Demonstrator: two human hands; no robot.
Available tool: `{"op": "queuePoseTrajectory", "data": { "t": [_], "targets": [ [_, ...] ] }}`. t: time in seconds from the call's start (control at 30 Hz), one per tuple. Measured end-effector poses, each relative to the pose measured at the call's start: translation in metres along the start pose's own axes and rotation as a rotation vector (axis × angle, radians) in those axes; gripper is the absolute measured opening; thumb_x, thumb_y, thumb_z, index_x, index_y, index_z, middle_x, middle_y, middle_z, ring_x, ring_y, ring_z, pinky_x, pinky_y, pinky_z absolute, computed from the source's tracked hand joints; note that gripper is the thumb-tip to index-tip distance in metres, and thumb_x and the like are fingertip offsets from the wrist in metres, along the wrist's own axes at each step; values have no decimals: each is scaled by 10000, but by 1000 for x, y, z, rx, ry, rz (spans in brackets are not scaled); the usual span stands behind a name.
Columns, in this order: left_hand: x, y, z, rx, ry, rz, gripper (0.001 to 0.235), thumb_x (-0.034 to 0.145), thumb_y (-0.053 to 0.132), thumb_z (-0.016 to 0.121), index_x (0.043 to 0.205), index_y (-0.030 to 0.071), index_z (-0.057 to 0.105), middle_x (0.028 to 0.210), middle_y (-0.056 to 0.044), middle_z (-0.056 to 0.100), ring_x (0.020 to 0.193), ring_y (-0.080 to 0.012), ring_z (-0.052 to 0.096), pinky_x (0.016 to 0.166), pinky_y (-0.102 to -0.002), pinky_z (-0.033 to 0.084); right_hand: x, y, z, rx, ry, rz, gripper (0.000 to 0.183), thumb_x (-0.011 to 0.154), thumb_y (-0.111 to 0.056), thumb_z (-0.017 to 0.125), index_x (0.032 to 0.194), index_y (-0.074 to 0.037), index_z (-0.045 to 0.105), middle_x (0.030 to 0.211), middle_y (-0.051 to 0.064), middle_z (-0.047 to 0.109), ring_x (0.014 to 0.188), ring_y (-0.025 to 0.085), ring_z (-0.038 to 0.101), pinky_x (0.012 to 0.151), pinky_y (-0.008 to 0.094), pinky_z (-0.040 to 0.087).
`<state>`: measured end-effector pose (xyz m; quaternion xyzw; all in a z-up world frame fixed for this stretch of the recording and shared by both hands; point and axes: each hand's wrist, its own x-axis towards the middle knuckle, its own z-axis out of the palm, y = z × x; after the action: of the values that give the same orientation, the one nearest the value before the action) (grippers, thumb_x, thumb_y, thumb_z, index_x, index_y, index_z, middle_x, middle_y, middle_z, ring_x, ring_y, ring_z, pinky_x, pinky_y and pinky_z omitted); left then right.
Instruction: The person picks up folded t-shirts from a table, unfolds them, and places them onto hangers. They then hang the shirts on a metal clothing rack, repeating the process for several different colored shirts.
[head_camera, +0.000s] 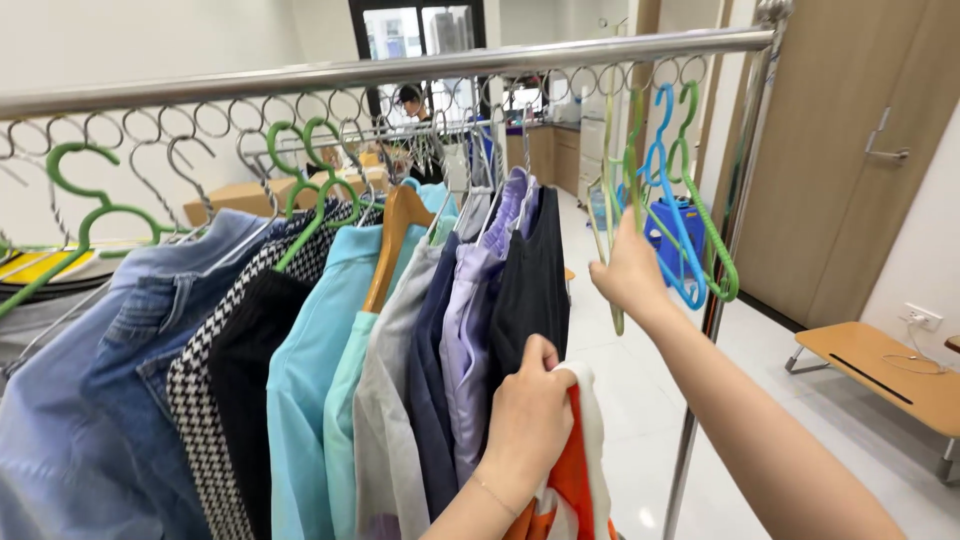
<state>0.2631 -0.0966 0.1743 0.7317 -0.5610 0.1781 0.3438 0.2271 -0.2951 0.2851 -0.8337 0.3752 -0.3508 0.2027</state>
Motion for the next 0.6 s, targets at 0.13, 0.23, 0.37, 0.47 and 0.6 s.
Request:
{"op": "queuePoseTrajectory", "data": {
  "t": [0.13,0.23,0.37,0.47,0.6],
  "targets": [
    [0,-13,-2,-58,-36,-83,70,878,23,563,815,46,581,1074,-92,451,518,-461,531,475,-621,417,20,17,8,151,-56,158,395,960,-39,542,1352,-62,588,1233,117,698,1119,315,656,919,461,528],
    [-2,-18,-1,-23,-79,-102,42,860,54,565,822,59,584,1060,-72,424,480,-409,509,453,-552,419,9,8,-5,406,39,84,265,927,-30,484,1165,-100,578,1231,86,691,1193,250,631,993,443,500],
    [1,-11,1,12,-31,-79,80,833,31,581,848,68,650,1056,-94,445,511,-433,574,469,-590,481,-29,-3,-31,534,12,38,224,960,-44,474,1161,-132,522,1205,72,705,1115,205,667,912,396,517],
    [5,-3,-3,31,-93,-136,200,804,46,647,975,95,739,1104,-92,498,678,-496,674,624,-602,579,-60,53,-28,659,-38,-139,423,835,60,487,1245,-33,537,1201,194,683,1136,293,689,986,446,522],
    [-2,-11,11,25,-189,-215,395,744,23,719,1121,112,801,1136,-98,552,857,-536,741,769,-576,649,-159,136,-64,717,-272,-284,584,778,-21,622,1361,5,643,1269,272,736,1325,366,665,1114,567,466]
  ]
}}
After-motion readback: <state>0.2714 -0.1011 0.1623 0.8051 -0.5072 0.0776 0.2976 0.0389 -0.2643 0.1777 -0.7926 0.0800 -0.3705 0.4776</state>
